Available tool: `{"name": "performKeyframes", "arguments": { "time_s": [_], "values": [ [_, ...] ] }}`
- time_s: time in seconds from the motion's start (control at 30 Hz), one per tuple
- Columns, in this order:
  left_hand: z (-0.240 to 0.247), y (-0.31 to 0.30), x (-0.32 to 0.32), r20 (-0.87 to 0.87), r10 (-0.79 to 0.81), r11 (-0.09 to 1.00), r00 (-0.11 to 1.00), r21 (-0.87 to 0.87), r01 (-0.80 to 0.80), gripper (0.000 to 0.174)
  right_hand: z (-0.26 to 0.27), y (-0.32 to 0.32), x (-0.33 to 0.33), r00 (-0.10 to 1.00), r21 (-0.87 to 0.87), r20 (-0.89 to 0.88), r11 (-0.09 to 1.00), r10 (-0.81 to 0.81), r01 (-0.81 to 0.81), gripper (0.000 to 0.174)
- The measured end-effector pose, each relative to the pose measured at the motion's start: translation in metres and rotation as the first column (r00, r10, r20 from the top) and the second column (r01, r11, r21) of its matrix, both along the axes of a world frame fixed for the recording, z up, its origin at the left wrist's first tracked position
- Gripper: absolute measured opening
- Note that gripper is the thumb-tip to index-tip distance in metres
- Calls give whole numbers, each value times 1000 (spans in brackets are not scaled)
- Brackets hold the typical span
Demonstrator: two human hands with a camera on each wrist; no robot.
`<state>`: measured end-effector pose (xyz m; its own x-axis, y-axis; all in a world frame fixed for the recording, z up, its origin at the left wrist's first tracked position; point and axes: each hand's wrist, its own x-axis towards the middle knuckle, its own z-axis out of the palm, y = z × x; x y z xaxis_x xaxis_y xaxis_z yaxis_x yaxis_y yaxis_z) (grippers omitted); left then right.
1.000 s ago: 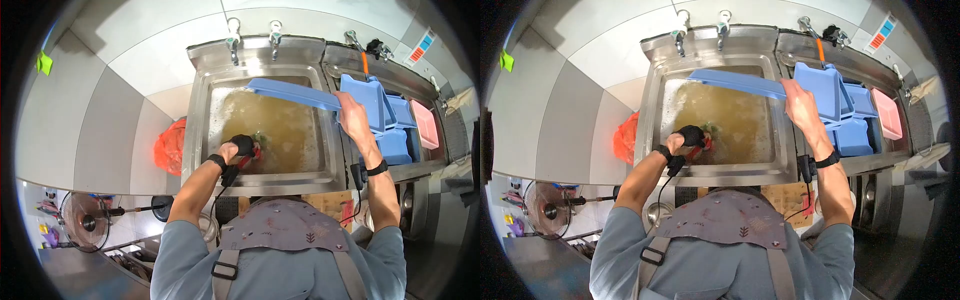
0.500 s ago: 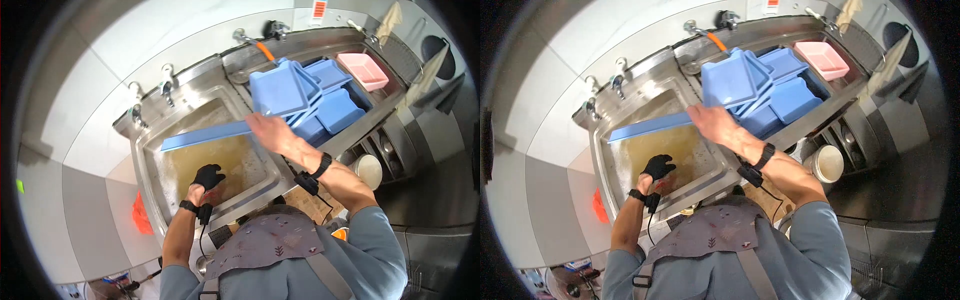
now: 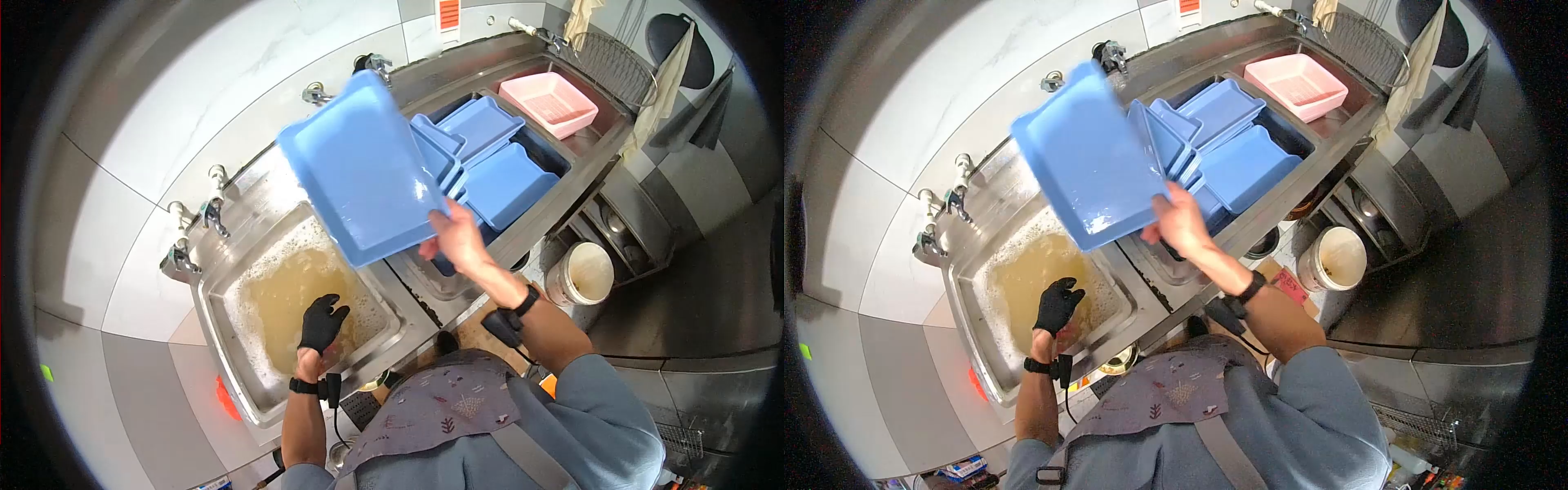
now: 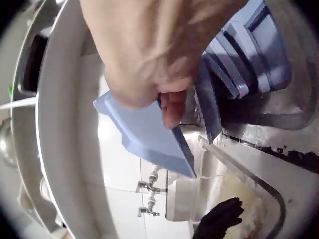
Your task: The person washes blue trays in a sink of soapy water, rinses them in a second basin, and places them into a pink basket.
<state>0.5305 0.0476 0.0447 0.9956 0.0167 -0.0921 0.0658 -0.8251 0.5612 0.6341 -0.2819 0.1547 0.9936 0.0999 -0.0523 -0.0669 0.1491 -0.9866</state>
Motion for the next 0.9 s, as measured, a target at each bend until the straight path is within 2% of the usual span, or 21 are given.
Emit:
{"name": "performKeyframes", "arguments": {
  "time_s": [0.03,0.1,0.2,0.3,0.4,0.5,0.57,0.63,0.7,0.77,0.83,0.9],
  "values": [
    [1,-6,0,11,-2,1000,1000,-15,2,42,-4,-16,-1,995,127,-81,990,-51,61,25],
    [-1,-14,-5,4,8,1000,1000,-28,-8,41,-10,-53,0,987,110,-107,985,-122,134,21],
    [-1,-23,-3,58,40,990,998,-138,-31,42,-11,-104,-3,943,101,-74,939,-323,330,17],
    [6,-30,-2,87,5,996,996,-92,3,39,-11,-155,-4,863,41,-12,862,-505,505,13],
    [13,-34,5,146,-18,999,989,-48,25,36,-17,-201,-11,793,33,-4,792,-609,609,14],
    [11,-36,16,233,13,993,972,-121,16,36,-13,-223,-24,746,19,-17,746,-666,666,17],
    [11,-41,20,212,10,985,977,-168,27,35,-4,-227,-34,733,-53,-1,732,-680,679,20],
    [17,-47,20,313,-17,986,949,-149,67,34,5,-222,-40,731,-122,8,725,-682,678,24],
    [13,-56,20,334,-21,982,942,-172,83,33,10,-216,-37,762,-204,5,745,-647,634,33],
    [19,-69,20,450,-41,996,892,-54,73,33,-2,-208,-29,811,-260,19,780,-585,569,43],
    [28,-84,21,480,-42,997,876,-32,65,32,-11,-186,-22,845,-286,-10,811,-535,510,45],
    [41,-99,19,512,-38,999,858,-5,47,32,-19,-174,-10,895,-318,-182,886,-407,338,52]
  ]
}}
